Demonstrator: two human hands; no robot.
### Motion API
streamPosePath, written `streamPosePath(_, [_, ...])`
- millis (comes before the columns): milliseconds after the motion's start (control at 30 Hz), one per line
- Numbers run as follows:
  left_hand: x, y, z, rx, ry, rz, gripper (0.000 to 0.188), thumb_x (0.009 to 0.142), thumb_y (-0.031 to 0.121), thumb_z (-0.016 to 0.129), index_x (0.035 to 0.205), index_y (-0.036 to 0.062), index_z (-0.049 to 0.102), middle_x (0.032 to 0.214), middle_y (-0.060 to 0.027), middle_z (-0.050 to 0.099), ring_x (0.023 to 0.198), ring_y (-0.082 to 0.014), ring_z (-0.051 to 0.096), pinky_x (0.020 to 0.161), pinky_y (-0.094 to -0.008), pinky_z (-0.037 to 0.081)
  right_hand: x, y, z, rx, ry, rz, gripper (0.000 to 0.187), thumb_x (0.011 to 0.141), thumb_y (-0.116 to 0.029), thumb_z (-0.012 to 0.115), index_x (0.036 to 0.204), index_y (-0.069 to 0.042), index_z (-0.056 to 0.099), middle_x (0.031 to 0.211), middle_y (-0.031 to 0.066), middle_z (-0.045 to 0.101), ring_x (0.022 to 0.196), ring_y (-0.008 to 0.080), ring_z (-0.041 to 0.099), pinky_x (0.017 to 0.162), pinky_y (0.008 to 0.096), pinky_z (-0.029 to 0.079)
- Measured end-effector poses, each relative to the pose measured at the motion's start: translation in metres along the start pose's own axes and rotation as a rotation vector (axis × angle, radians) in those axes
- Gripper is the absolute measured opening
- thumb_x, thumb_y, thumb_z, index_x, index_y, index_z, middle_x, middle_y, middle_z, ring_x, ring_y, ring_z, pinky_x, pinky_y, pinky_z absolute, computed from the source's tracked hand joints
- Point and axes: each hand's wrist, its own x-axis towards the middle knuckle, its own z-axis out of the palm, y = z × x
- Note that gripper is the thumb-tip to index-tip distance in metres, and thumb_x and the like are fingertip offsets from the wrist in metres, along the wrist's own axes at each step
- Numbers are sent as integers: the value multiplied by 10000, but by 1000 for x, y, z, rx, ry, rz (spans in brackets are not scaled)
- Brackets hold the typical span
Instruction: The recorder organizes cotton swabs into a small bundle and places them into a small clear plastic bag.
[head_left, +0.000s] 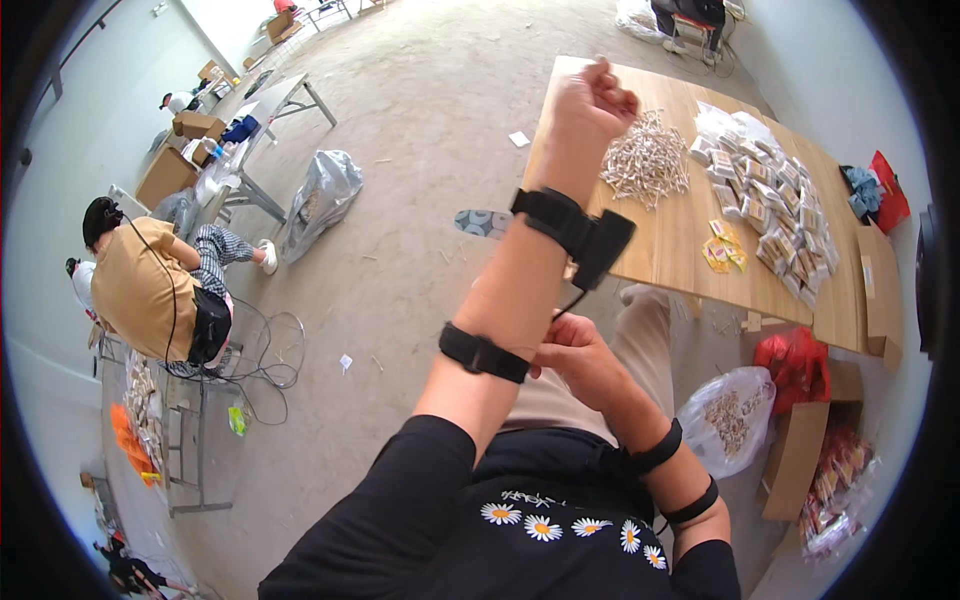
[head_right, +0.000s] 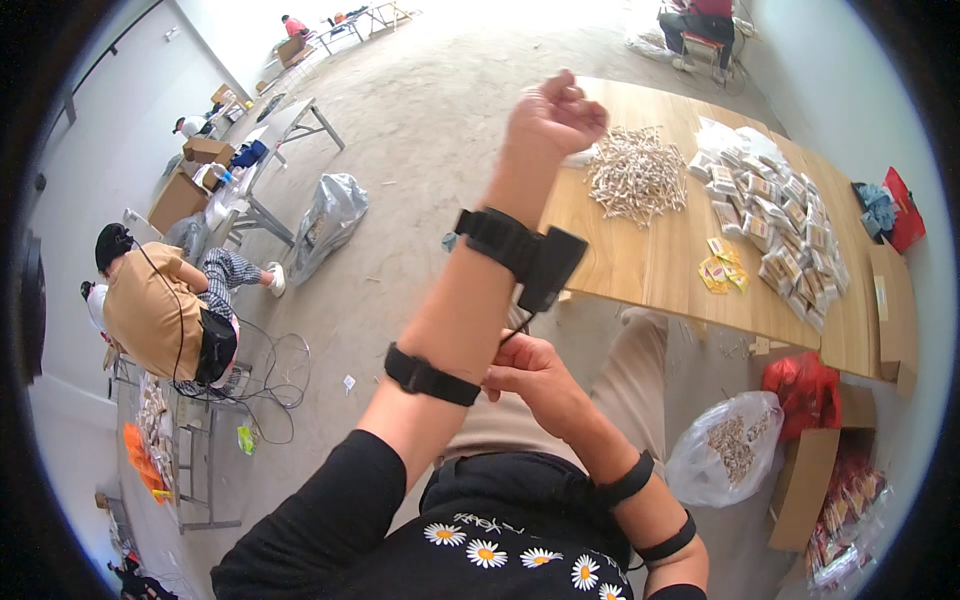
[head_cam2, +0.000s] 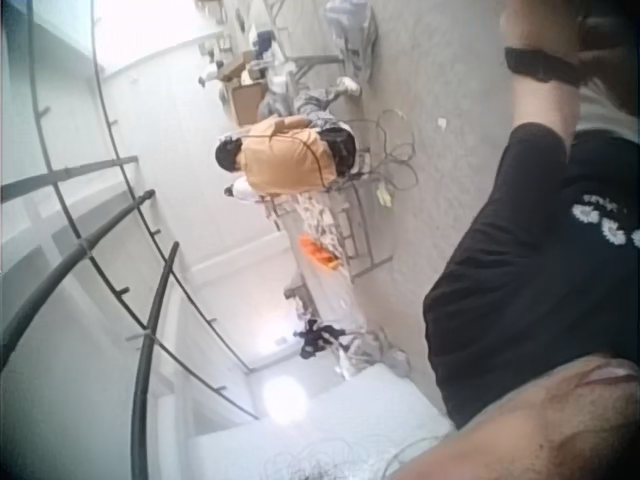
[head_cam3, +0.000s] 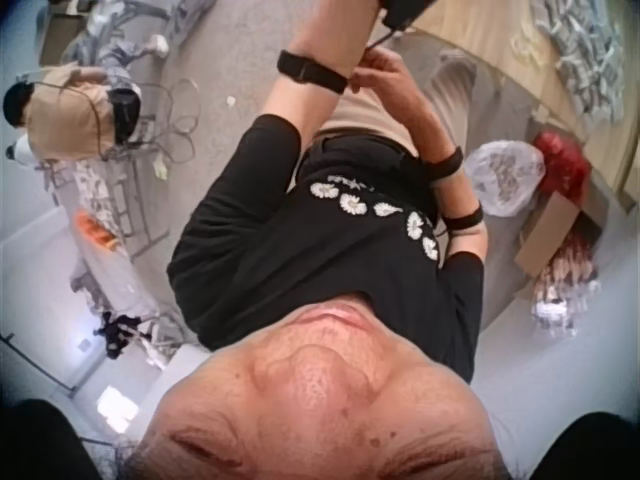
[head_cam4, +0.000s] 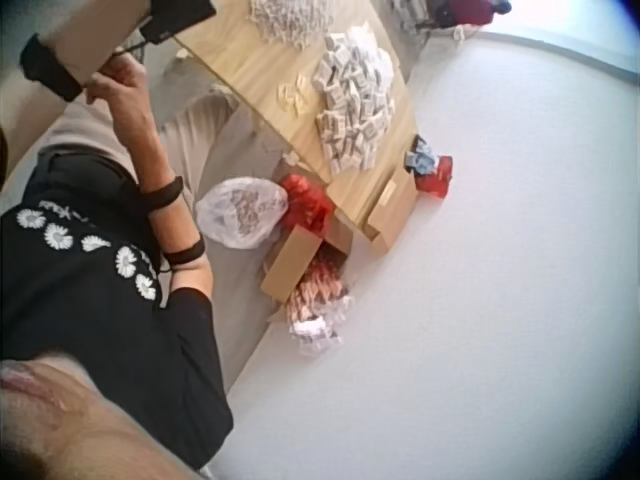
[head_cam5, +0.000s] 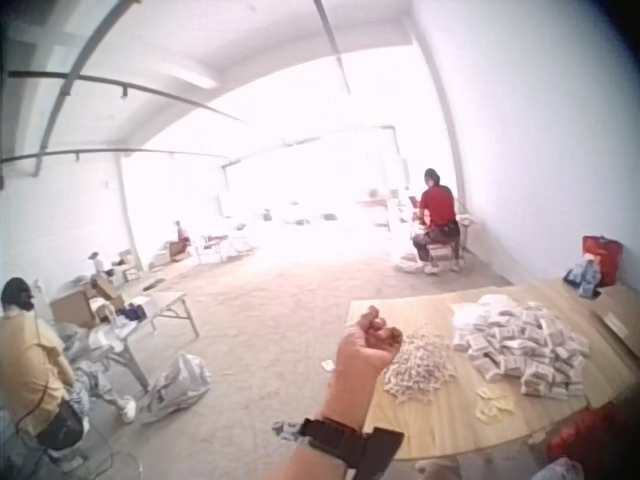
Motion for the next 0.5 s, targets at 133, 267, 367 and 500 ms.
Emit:
streamPosePath(133, [2, -21, 0, 2, -114, -28, 211, 889, 123, 604, 704, 104, 506, 555, -1, 445, 447, -155, 367, 583, -358, 391, 20, 15, -11, 58, -21, 56, 405, 863, -35, 648, 1250, 1, 531, 1212, 117, 602, 1055, 199, 606, 881, 315, 497])
streamPosePath(267, [-2, -62, 16, -15, -115, -91, 186, 887, 150, 620, 729, 135, 522, 540, 13, 459, 415, -146, 361, 558, -331, 395, 14, 32, -55, -619, -167, -102, 501, 937, -110, 568, 1391, -6, 384, 1365, 142, 493, 1226, 265, 510, 1006, 390, 446])
streamPosePath(367, [-4, -77, 23, -14, -146, -152, 185, 898, 164, 615, 742, 144, 518, 536, 30, 463, 406, -129, 365, 554, -313, 406, 11, 33, -66, -548, -199, -36, 467, 966, -150, 515, 1394, -18, 384, 1378, 142, 486, 1232, 282, 506, 1020, 412, 430])
streamPosePath(500, [-7, -74, 21, -2, -154, -136, 176, 911, 174, 599, 761, 150, 511, 545, 35, 471, 418, -119, 385, 550, -313, 419, 17, 41, -77, 266, -401, -36, 464, 979, -199, 494, 1393, -21, 383, 1403, 130, 467, 1260, 264, 480, 1050, 394, 398])
